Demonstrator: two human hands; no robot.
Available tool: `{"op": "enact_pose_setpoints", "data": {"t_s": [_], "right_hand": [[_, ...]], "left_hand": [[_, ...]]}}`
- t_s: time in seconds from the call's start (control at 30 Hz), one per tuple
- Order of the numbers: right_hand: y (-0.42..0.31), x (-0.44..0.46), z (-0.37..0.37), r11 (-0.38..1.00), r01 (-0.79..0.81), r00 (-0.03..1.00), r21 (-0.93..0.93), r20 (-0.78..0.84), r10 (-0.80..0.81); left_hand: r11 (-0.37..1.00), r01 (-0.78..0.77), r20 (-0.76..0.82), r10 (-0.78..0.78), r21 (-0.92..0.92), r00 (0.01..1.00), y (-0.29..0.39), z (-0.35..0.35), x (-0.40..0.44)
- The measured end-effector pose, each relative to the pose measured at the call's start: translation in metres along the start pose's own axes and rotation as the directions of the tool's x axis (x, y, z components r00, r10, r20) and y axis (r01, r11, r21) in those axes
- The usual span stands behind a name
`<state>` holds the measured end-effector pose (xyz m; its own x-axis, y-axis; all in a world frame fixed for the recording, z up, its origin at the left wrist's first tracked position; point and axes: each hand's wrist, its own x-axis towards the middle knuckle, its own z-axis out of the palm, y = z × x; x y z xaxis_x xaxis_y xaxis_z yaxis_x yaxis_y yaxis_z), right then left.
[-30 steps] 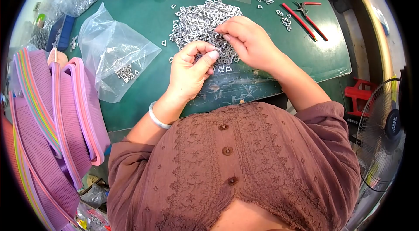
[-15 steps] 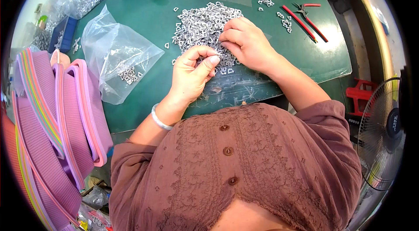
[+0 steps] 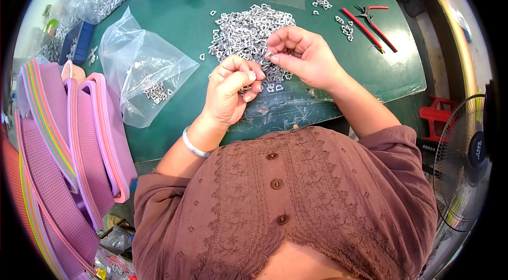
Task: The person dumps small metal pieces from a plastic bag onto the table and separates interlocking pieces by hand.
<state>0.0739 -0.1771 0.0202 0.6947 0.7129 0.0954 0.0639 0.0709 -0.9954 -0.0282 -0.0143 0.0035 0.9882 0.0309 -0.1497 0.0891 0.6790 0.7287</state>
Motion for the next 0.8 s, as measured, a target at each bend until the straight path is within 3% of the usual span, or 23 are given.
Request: {"op": "enact_pose_setpoints", "data": {"t_s": [0.1, 0.3, 0.4, 0.5, 0.63, 0.73, 0.8], "right_hand": [[-0.006, -0.003, 0.002, 0.958, 0.113, 0.993, -0.264, 0.013, -0.114], [-0.01, -0.004, 0.005, 0.913, 0.241, 0.97, -0.329, 0.061, -0.234], [-0.008, 0.0, 0.006, 0.793, 0.455, 0.888, -0.405, 0.139, -0.439], [-0.008, 0.0, 0.008, 0.719, 0.493, 0.86, -0.49, 0.149, -0.488], [-0.013, -0.007, 0.012, 0.882, 0.282, 0.958, -0.376, 0.066, -0.278], [-0.011, -0.008, 0.013, 0.906, 0.289, 0.956, -0.311, 0.05, -0.288], [-0.009, -0.005, 0.015, 0.894, 0.329, 0.942, -0.304, 0.039, -0.333]], "left_hand": [[1.0, 0.008, 0.011, -0.008, -0.006, 1.0, 0.001, -0.001, 0.001], [0.993, 0.029, -0.069, -0.021, 0.113, 0.997, 0.004, 0.008, 0.0], [0.982, 0.036, -0.101, -0.018, 0.184, 0.995, 0.003, 0.011, 0.001], [0.959, 0.018, -0.115, 0.016, 0.284, 0.993, 0.0, 0.013, 0.0], [0.945, -0.013, -0.135, 0.061, 0.328, 0.989, -0.002, 0.014, -0.001], [0.961, 0.017, -0.15, 0.025, 0.275, 0.988, -0.002, 0.014, 0.0], [0.981, 0.114, -0.149, -0.09, 0.155, 0.985, 0.003, 0.012, 0.001]]}}
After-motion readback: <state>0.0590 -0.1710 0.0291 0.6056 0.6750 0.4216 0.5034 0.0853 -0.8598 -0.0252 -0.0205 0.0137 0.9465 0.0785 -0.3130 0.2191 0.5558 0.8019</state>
